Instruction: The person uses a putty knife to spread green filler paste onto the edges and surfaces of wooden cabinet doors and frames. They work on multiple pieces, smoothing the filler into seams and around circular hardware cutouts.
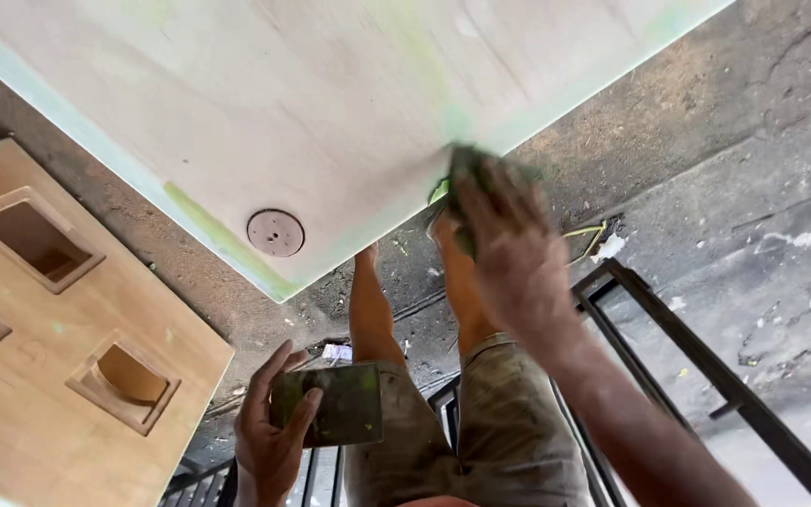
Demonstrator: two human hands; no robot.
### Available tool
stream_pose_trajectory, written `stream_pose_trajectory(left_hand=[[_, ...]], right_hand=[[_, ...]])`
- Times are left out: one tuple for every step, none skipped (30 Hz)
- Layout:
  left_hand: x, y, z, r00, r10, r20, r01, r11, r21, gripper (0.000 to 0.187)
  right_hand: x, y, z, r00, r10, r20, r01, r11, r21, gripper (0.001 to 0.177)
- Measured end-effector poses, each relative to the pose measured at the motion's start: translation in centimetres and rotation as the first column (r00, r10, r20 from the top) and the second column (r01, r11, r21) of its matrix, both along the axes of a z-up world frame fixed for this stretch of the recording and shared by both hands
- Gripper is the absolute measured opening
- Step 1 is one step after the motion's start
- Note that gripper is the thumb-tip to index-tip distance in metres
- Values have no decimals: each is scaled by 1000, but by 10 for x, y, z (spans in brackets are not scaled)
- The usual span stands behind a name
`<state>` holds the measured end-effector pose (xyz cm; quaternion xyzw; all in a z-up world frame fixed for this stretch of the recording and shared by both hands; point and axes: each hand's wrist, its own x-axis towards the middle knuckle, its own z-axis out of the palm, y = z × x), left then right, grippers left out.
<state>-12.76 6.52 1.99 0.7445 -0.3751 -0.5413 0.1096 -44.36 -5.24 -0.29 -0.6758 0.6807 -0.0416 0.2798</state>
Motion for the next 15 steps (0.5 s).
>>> stream_pose_trajectory(left_hand=[[-2,7,3,1000,8,7,-8,1000,-4,63],[-4,15,6,1000,16,13,-15,1000,-9,62],[-5,21,8,1000,23,19,-23,1000,-10,62],[-6,27,12,999,36,30,-36,999,-11,61],[-8,29,11,999,43,31,-42,999,-22,61],[-8,33,14,999,43,27,-42,999,-32,61],[-7,37,17,998,62,24,-61,998,-28,61],[-5,41,19,996,81,22,-80,996,-25,62],[-4,47,17,996,86,25,-86,996,-25,62],[-1,52,15,992,122,12,-121,992,-22,62],[2,57,10,988,156,-4,-156,987,-21,63],[0,53,10,987,161,-3,-161,987,-22,63],[0,50,13,993,120,5,-120,993,-17,61],[3,46,15,997,79,12,-79,997,-11,61],[9,49,14,995,93,33,-93,996,-10,61]], right_hand=[[10,8,-4,1000,17,7,-17,998,65,55],[20,16,-8,999,34,13,-35,991,129,55],[24,22,-8,999,41,19,-43,991,128,55],[28,29,-7,986,70,153,-101,973,205,43],[30,33,-7,957,84,277,-160,951,264,35],[25,43,-5,958,87,273,-159,954,254,35],[20,53,-5,934,91,346,-200,935,292,48],[18,63,-5,904,92,417,-243,914,324,63],[13,61,7,902,97,420,-249,913,324,63],[10,58,18,896,6,444,-170,929,330,55],[7,55,27,881,-84,465,-89,937,338,49],[10,67,27,881,-80,466,-94,937,337,49],[15,78,26,919,3,394,-87,977,197,62],[22,89,24,948,72,311,-92,995,49,77],[36,106,6,940,85,331,-107,993,50,77]])
